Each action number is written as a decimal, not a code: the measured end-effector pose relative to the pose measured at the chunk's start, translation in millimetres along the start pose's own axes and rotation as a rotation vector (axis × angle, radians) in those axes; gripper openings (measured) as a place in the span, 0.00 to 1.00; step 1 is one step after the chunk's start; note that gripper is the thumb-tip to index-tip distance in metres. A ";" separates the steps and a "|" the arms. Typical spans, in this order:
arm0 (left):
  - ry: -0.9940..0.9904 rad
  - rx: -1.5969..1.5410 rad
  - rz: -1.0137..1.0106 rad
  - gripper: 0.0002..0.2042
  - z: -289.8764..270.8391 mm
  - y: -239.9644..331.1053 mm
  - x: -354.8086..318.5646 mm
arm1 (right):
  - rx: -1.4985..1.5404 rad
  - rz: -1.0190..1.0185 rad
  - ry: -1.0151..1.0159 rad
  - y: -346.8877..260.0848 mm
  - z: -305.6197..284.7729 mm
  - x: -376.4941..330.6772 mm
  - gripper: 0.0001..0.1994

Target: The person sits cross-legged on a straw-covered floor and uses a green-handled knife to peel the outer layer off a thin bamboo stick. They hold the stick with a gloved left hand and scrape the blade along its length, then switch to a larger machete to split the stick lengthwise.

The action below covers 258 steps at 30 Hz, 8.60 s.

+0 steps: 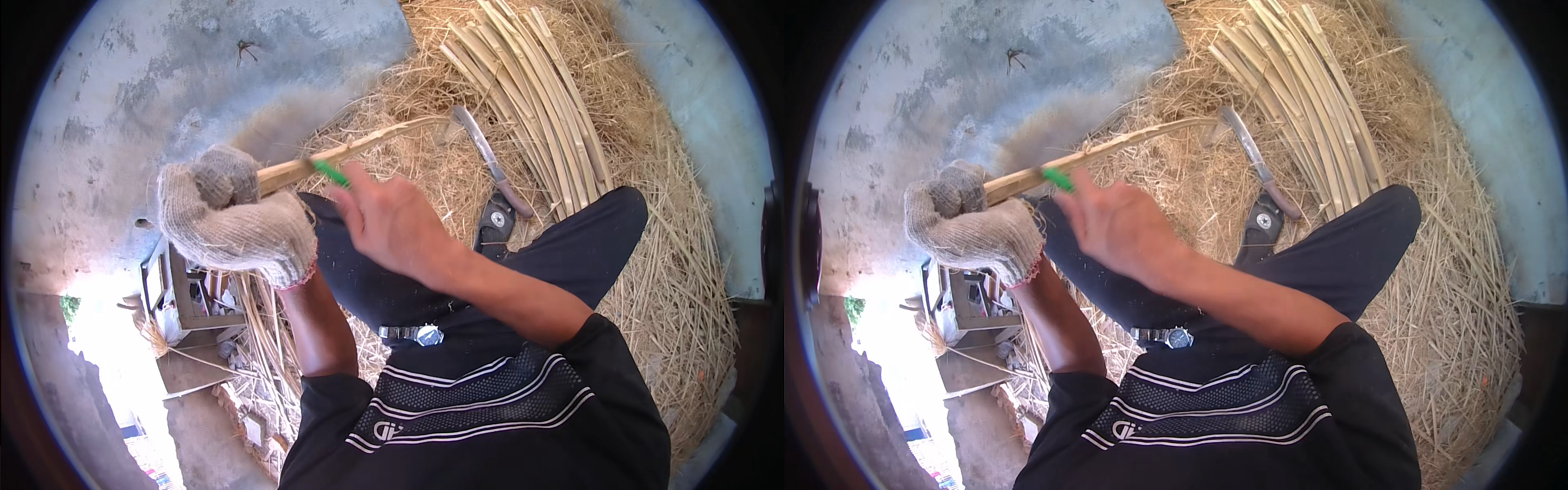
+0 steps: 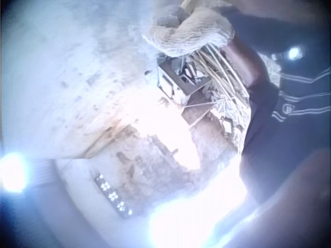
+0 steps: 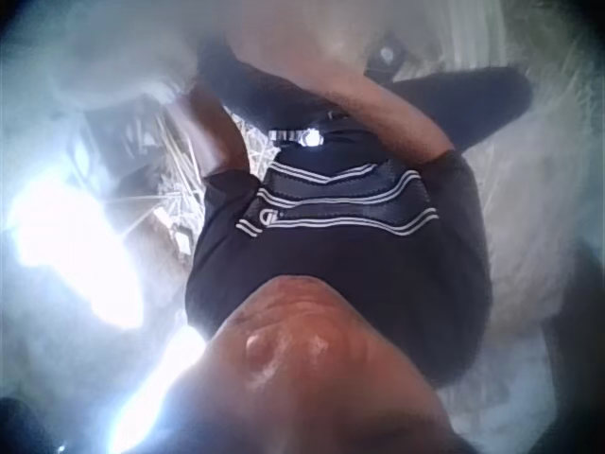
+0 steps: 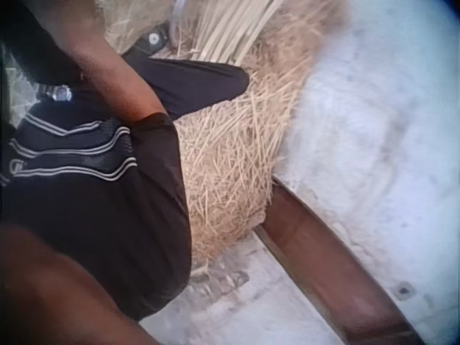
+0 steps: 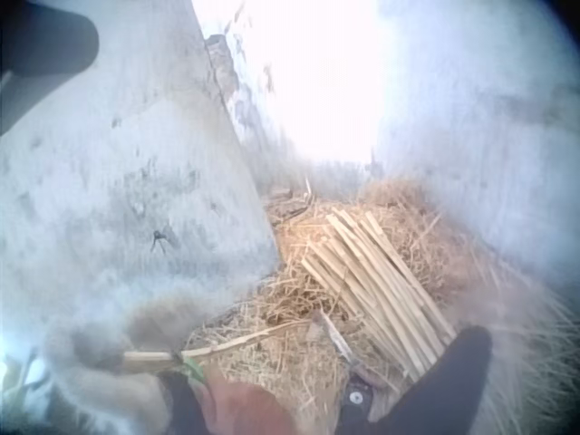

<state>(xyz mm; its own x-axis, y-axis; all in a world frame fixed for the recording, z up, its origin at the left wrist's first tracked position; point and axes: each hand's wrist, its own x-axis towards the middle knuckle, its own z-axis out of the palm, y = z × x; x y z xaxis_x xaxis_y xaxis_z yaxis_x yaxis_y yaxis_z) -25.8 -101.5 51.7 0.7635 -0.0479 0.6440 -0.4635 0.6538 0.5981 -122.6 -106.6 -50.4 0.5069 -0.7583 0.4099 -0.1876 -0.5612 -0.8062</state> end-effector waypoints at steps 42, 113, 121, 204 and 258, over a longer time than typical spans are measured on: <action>-0.393 -0.112 0.045 0.16 -11.1 0.2 -3.3 | -0.155 0.161 0.054 70.9 2.4 -12.5 0.13; -0.728 -0.115 -0.118 0.16 4.1 7.1 1.7 | 0.414 0.407 0.139 138.2 -23.3 43.3 0.19; -0.710 -0.367 -0.234 0.17 3.7 -0.4 3.0 | 0.482 0.354 0.170 138.7 -20.3 57.5 0.13; -0.664 -0.374 -0.104 0.16 -18.3 40.7 -19.9 | -0.234 0.086 0.022 88.5 -23.1 -18.1 0.12; -1.084 0.780 0.067 0.15 -51.4 57.1 -0.4 | 0.048 -0.034 -0.028 -23.8 -37.4 -45.2 0.08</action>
<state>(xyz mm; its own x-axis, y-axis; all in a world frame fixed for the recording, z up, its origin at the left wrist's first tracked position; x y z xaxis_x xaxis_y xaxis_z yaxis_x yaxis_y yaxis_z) -29.4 -25.3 61.1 0.1571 -0.8420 0.5160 -0.8971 0.0968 0.4311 -172.5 -71.3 -33.8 0.5359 -0.7290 0.4259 -0.1297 -0.5695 -0.8117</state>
